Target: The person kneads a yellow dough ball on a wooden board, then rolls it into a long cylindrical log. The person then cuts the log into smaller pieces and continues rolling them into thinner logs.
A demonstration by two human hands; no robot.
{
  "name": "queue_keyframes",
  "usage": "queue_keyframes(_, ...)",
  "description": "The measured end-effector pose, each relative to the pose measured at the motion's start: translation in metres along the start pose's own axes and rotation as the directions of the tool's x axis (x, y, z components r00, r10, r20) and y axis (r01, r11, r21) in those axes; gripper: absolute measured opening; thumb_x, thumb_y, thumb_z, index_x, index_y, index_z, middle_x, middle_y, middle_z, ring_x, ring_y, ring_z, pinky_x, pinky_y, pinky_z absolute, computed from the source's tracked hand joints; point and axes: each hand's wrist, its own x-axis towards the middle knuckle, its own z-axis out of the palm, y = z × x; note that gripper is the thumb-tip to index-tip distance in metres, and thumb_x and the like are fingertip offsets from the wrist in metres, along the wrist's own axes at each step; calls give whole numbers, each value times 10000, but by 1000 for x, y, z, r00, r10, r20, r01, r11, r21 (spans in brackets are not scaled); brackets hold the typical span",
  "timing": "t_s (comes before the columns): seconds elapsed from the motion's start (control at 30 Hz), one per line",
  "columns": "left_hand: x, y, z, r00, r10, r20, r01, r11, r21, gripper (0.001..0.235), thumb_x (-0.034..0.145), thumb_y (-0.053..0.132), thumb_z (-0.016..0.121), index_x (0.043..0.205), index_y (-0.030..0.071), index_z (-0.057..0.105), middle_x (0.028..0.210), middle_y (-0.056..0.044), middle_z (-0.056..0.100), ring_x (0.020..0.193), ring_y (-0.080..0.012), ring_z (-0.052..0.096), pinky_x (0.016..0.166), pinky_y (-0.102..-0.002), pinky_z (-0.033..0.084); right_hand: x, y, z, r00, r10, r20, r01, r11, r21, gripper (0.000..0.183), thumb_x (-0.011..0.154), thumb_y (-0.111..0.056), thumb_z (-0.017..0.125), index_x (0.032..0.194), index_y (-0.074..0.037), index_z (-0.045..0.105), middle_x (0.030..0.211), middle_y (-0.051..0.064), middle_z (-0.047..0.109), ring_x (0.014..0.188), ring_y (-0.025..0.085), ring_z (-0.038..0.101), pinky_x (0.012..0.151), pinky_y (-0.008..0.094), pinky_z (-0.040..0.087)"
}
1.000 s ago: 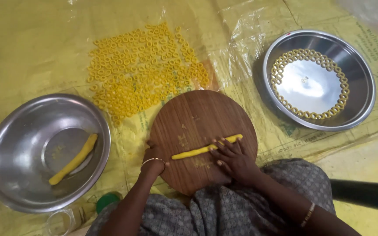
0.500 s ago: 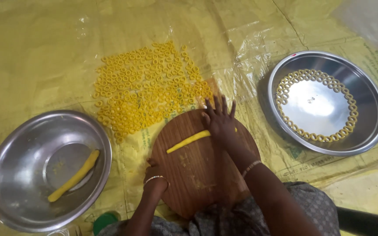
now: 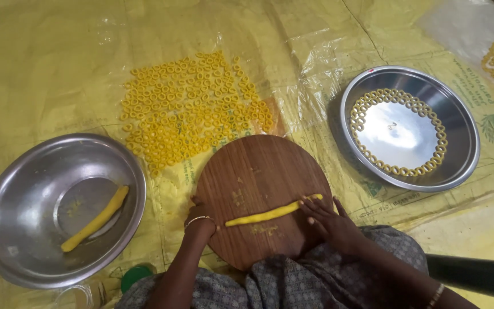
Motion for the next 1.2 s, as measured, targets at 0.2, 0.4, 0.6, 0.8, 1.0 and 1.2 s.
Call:
queue_keyframes(0.2,2,-4,6,1000,-17,-24,17,1000,21,739,1011,246,503,1598,-26,145,1307,-225,659,1039,-332,750,842,-417,619,110,9,-6,895,-72,-439,-6,985,-174,560,1042,-401,393,1593,-315,342,1701,88,214,1538,338,142,1214,607,37)
queue_keyframes(0.4,5,-4,12,998,-27,-50,28,1000,11,772,996,228,535,1601,-30,130,1303,-228,660,1050,-332,746,850,-418,618,205,16,-46,830,12,-557,-179,952,-247,551,1044,-439,420,1563,-261,368,1688,116,254,1583,335,182,1257,658,34)
queue_keyframes(0.6,6,1,8,999,-26,-37,26,1000,-16,807,982,210,568,1604,-34,114,1299,-231,661,1062,-333,742,857,-419,617,156,0,-22,813,69,-579,-180,974,-137,589,1068,-355,393,1613,-147,309,1666,199,268,1549,408,172,1190,680,40)
queue_keyframes(0.8,-3,2,-2,999,2,-32,-2,1000,-6,844,967,191,600,1606,-39,99,1296,-234,663,1073,-334,738,865,-420,617,65,3,25,871,-60,-489,43,998,-46,668,994,-335,496,1585,-113,280,1656,161,268,1535,378,202,1219,552,159)
queue_keyframes(1.0,-14,2,-4,998,40,-38,-40,999,-3,883,952,173,633,1609,-43,84,1292,-237,664,1085,-334,734,872,-420,616,29,35,32,887,-48,-459,72,997,35,548,901,-168,659,1433,-134,532,1451,77,569,1322,320,560,1127,529,393)
queue_keyframes(1.2,-15,0,-9,997,54,-61,-55,998,-21,923,938,155,665,1612,-47,68,1288,-240,665,1097,-335,730,880,-421,615,25,1,-43,816,153,-558,98,913,395,294,815,-3,738,1095,-91,724,1108,89,656,1014,257,676,826,371,580)
